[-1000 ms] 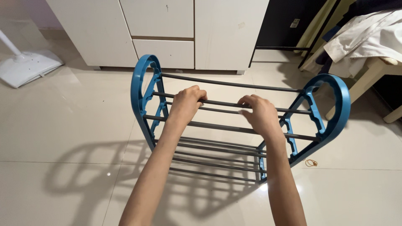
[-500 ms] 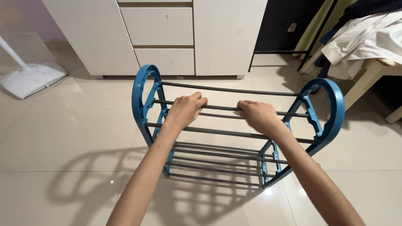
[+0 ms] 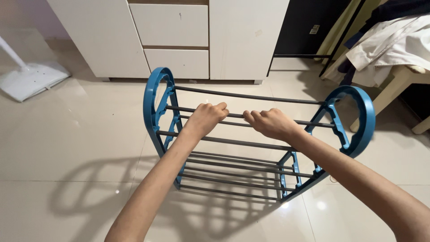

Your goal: The person assembles a blue metal shoe rack by inserting horizontal bars into side frames and adjusting the structure. The person repeatedly lifts, rotates, and aligns the rack to secure the bars in place.

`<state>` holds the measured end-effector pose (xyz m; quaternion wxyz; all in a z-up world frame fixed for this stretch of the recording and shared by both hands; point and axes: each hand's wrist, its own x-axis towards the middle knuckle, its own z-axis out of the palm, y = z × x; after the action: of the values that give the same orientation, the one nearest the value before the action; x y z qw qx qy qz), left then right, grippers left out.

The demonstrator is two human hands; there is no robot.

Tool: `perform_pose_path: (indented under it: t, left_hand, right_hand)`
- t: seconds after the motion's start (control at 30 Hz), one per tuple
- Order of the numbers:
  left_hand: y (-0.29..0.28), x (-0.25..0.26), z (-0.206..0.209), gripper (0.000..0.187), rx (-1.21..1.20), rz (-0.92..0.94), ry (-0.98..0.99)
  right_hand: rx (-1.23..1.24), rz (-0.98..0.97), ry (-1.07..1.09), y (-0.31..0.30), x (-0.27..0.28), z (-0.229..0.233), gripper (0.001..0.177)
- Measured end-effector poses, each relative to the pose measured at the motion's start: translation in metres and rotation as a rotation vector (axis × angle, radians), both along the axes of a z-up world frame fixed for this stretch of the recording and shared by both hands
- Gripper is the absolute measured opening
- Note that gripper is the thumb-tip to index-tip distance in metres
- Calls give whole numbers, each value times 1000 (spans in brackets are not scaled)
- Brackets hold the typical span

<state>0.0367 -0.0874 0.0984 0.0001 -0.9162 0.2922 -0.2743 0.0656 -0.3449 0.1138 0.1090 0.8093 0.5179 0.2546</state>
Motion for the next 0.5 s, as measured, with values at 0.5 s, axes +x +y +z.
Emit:
perform_pose_path:
  t: [0.5]
  left_hand:
    - [-1, -9, 14, 13, -64, 11, 76]
  right_hand:
    - [30, 63, -31, 2, 5, -4, 15]
